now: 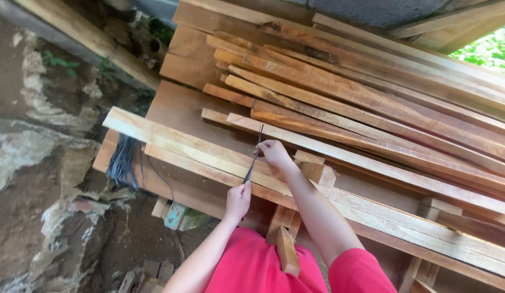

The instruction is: The person ties a bundle of wooden planks together using a black strap. They wrap the strap around the planks, pull it tight, and tie a knot to secure the bundle. The person then lifts the tied bundle and places it on a stack of other planks.

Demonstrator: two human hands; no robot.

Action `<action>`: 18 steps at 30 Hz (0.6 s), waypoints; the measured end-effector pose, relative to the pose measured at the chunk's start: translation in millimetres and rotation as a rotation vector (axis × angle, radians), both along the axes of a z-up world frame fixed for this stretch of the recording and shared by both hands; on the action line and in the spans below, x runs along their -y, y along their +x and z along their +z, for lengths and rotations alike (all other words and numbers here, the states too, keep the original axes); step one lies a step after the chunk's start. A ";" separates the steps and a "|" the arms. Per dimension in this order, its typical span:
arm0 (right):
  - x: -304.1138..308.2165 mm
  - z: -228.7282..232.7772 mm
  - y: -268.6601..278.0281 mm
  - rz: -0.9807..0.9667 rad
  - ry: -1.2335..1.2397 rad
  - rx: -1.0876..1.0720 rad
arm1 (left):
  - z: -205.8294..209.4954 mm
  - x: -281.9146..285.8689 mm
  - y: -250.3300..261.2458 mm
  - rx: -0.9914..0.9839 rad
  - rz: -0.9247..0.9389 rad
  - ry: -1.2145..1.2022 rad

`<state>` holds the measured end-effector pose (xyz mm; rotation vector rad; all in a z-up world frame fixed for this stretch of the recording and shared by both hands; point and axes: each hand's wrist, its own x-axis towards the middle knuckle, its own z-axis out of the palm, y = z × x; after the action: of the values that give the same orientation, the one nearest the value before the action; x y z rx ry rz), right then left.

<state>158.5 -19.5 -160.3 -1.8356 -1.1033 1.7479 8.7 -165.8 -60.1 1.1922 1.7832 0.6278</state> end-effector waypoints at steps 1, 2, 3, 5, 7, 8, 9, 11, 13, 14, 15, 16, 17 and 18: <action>7.2 -10.1 11.5 -0.009 -0.009 0.008 | -3.9 -0.8 0.9 0.008 -0.009 -0.009; 15.0 -20.4 22.5 0.084 -0.015 0.111 | -8.2 -1.3 1.2 0.016 -0.023 -0.004; 20.1 -31.1 27.3 0.188 -0.015 0.206 | -12.5 -2.1 -2.4 0.017 -0.026 0.006; 42.4 -3.8 28.0 0.251 0.011 0.279 | -9.4 0.0 -3.3 0.016 -0.023 0.000; 53.9 32.3 30.2 0.309 0.034 0.353 | -8.1 0.3 -0.5 0.018 -0.026 -0.008; 55.5 54.7 29.9 0.325 0.065 0.319 | -8.0 1.2 1.0 0.021 -0.029 -0.006; 53.6 78.6 25.1 0.342 0.103 0.280 | -5.9 -0.7 -1.7 0.019 -0.031 0.003; 48.9 73.3 15.4 0.340 0.101 0.278 | -6.1 -0.9 -3.3 0.022 -0.029 -0.006; 42.6 69.7 8.7 0.339 0.103 0.284 | -10.5 -2.4 -2.0 0.032 -0.027 -0.010; 38.8 68.8 4.0 0.283 0.123 0.258 | -14.3 -3.3 -2.4 0.039 -0.024 -0.006; 38.3 67.0 -3.8 0.233 0.139 0.228 | -17.7 -0.1 -5.2 0.040 -0.014 -0.007; 33.1 70.7 -6.2 0.237 0.141 0.226 | -18.7 -0.4 -4.2 0.039 -0.010 -0.005; 28.0 74.6 -9.8 0.239 0.211 0.239 | -19.4 -0.3 -4.1 0.037 -0.011 0.000; 23.0 78.3 -13.6 0.239 0.281 0.251 | -20.3 -0.2 -4.1 0.035 -0.013 0.005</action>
<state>144.9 -42.5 -82.0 -1.8395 -1.6348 1.4135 4.6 -165.6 -80.4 1.1881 1.7442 0.6431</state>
